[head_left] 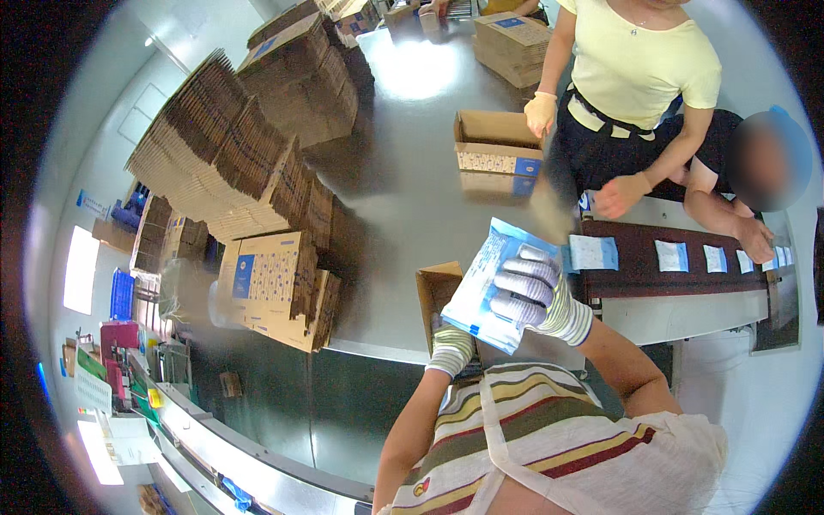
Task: The person picks up blue packets from a conveyor belt and stacks them inside small cardboard boxes.
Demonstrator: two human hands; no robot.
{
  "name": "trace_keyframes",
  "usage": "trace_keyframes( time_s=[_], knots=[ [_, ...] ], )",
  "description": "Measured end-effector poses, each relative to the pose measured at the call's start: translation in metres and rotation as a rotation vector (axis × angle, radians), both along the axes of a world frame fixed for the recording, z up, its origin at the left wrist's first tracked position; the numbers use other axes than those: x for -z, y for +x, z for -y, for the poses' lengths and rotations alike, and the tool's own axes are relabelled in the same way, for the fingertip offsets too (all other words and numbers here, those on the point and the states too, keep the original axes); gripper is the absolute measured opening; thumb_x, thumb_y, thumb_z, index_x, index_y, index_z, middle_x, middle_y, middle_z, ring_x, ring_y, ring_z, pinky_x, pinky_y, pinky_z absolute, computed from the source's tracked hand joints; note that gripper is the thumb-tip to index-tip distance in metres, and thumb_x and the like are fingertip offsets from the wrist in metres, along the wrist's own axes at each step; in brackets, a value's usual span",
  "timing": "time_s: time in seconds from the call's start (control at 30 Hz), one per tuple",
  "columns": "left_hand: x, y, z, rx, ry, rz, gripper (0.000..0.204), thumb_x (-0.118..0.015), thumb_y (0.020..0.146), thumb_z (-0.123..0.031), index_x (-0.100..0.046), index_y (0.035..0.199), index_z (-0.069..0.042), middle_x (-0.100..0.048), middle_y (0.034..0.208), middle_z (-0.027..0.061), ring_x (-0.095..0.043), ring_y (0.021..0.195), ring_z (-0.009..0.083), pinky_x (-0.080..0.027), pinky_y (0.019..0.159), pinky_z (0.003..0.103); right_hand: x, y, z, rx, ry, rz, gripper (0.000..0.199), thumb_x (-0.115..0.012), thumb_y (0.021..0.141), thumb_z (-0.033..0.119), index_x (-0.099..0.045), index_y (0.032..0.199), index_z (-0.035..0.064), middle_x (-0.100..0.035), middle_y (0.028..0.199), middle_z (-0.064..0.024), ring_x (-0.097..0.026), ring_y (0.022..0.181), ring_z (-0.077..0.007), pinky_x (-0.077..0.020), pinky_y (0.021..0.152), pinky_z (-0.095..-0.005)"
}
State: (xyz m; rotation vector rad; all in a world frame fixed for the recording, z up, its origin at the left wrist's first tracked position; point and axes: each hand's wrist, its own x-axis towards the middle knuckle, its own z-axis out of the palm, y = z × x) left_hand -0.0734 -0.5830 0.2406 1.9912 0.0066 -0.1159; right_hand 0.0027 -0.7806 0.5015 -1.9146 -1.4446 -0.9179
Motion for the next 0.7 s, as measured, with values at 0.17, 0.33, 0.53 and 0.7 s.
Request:
trace_keyframes(
  time_s=[0.17,0.33,0.53,0.7],
  knots=[
    [-0.089,0.0,0.011,0.19,0.273,-0.118,0.052,-0.029,0.096,-0.04,-0.027,0.141,-0.013,-0.028,0.145,0.01,-0.028,0.132,0.0236,-0.016,0.11,0.043,0.002,-0.002,0.007,-0.043,0.001,0.065,0.04,-0.064,0.071,0.021,-0.059,0.108,0.0336,-0.053,0.118,-0.0005,-0.05,0.111,-0.0216,-0.0371,0.098,-0.0436],
    [-0.092,-0.008,0.006,0.178,0.58,-0.064,0.059,-0.037,0.09,-0.045,-0.031,0.139,-0.013,-0.032,0.14,0.0132,-0.03,0.13,0.0303,-0.016,0.11,0.043,-0.002,-0.007,0.005,-0.057,0.013,0.142,0.043,-0.067,0.067,0.024,-0.06,0.108,0.0374,-0.053,0.115,0.001,-0.051,0.108,-0.0203,-0.0373,0.097,-0.0414],
    [-0.099,-0.008,0.004,0.114,0.502,0.058,0.07,-0.041,0.082,-0.057,-0.037,0.137,-0.014,-0.042,0.131,0.0174,-0.035,0.125,0.0358,-0.013,0.107,0.056,-0.011,-0.012,0.006,-0.083,0.076,0.188,0.043,-0.07,0.065,0.026,-0.059,0.105,0.0379,-0.054,0.111,0.0009,-0.055,0.102,-0.0201,-0.0382,0.097,-0.0411],
    [-0.084,0.0,0.015,0.103,0.824,-0.129,0.058,-0.039,0.091,-0.038,-0.027,0.141,-0.01,-0.028,0.144,0.0147,-0.027,0.133,0.0296,-0.017,0.11,0.044,0.008,-0.02,-0.024,-0.76,0.849,-1.827,0.046,-0.065,0.079,0.025,-0.051,0.121,0.0125,-0.057,0.118,-0.0089,-0.056,0.107,-0.0232,-0.0446,0.095,-0.0427]
  ],
)
